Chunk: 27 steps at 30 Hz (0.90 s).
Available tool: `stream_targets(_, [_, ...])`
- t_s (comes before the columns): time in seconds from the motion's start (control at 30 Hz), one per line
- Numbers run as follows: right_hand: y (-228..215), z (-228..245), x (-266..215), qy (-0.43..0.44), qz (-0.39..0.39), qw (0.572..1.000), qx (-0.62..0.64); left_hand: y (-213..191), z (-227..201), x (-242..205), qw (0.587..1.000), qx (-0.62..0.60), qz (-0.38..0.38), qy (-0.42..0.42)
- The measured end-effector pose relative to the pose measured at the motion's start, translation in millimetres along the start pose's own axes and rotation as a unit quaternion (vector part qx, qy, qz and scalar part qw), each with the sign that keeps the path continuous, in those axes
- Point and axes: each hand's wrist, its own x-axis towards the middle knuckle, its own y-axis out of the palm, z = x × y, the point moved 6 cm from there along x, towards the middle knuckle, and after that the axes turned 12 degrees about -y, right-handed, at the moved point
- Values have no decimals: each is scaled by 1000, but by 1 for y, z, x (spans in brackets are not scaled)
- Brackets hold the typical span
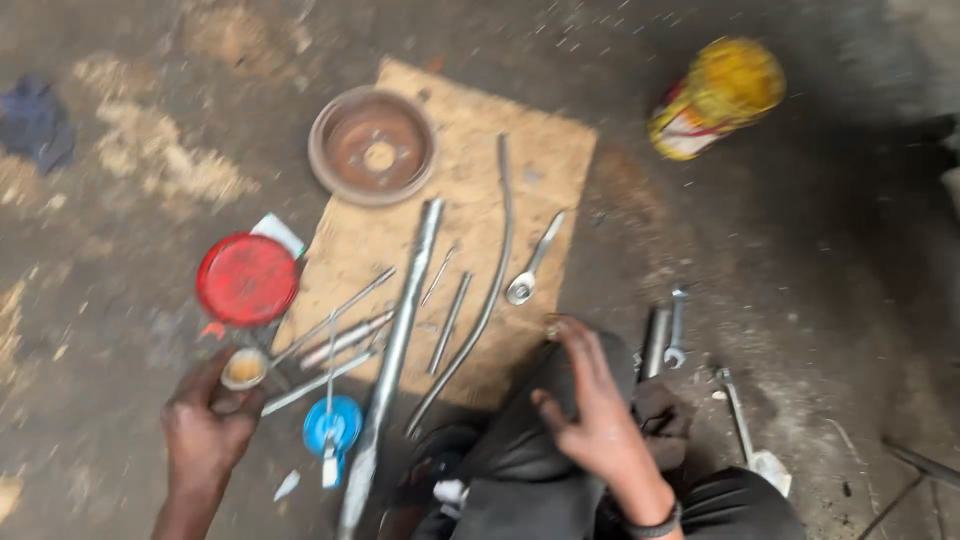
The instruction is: Applying grease and servicing the rear wheel hub assembly of a vehicle.
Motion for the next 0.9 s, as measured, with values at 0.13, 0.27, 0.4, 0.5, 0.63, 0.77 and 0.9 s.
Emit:
stream_targets(0.13, [-12, 18, 23, 44, 25, 998, 24, 73, -149, -29, 947, -55, 128, 291])
stream_targets(0.27, [-27, 22, 27, 56, 5, 992, -110, 144, -277, -103, 917, 74, 203, 335])
stream_targets(0.4, [-34, 17, 19, 68, -2, 981, -179, 180, -311, -127, 891, 42, 210, 400])
stream_targets(0.5, [-46, 18, 14, 75, -8, 982, -173, 195, -325, -138, 864, 79, 214, 449])
stream_targets(0.63, [-63, 24, 7, 78, -4, 989, -127, 210, -334, -140, 832, 118, 192, 508])
stream_targets(0.77, [-82, 9, -11, 50, -51, 994, -78, 217, -340, -144, 830, 95, 201, 512])
stream_targets(0.9, [-93, -4, -25, 74, -151, 985, -41, 218, -348, -147, 848, 142, 231, 456])
